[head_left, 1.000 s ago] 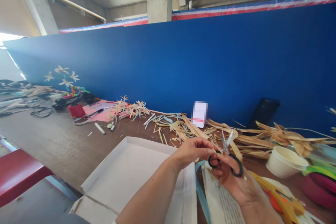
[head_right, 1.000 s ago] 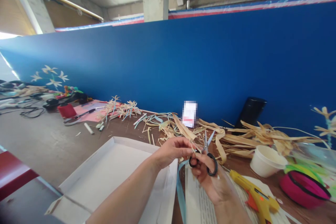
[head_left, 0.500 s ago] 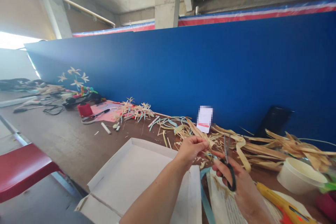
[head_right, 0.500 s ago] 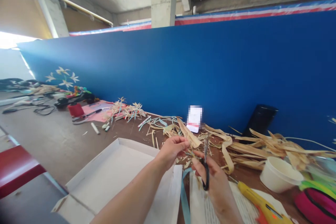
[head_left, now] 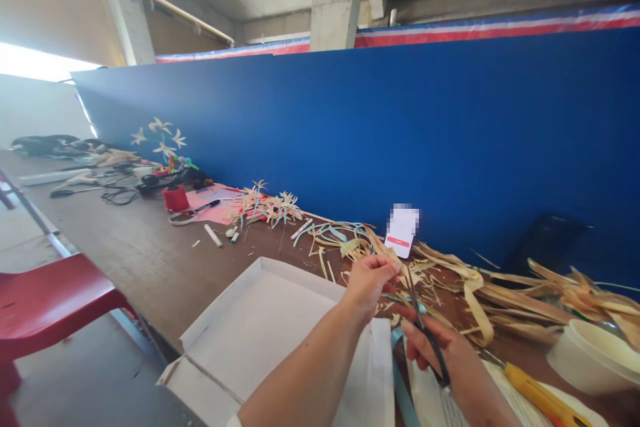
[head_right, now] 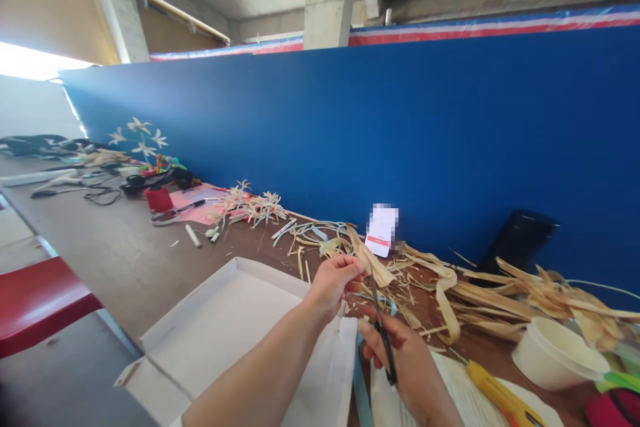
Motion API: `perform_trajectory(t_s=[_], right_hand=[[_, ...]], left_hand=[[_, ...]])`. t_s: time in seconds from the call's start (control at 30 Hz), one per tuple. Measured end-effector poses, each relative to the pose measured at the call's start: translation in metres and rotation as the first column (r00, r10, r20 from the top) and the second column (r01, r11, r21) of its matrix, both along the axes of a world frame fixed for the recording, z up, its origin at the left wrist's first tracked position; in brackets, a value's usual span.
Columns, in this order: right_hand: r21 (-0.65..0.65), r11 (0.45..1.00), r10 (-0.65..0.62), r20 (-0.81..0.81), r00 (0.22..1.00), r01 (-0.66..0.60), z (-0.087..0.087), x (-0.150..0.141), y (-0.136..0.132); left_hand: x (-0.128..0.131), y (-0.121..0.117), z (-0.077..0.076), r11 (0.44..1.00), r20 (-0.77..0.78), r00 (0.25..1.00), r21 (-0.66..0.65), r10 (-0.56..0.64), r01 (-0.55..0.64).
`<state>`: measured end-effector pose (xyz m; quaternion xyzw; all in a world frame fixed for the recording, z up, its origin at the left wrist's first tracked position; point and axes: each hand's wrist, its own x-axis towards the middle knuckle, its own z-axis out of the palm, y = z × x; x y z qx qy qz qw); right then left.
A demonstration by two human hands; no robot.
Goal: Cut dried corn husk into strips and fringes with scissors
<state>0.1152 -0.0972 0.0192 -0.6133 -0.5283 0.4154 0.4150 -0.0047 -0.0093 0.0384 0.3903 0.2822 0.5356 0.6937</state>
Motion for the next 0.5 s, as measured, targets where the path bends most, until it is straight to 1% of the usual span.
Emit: perform_trajectory(t_s=[0.2, 0.3, 0.5], right_hand=[[0.029, 0.999, 0.024, 0.028, 0.999, -0.024, -0.0038, 0.0014, 0.0011], [0.045, 0.999, 0.024, 0.041, 0.999, -0.026, -0.0059, 0.0027, 0.0016], [0.056, 0.997, 0.043, 0.069, 0.997, -0.046, -0.0087, 0.0038, 0.0042]], left_hand=[[0.0036, -0.0027, -0.0009, 1.000, 0.001, 1.000, -0.016, 0.019, -0.019], [0.0038, -0.0035, -0.0002, 0.999, -0.024, 1.000, -0.028, 0.019, -0.020], [0.0053, -0.0022, -0.0031, 1.000, -0.035, 0.999, 0.004, 0.021, -0.021]])
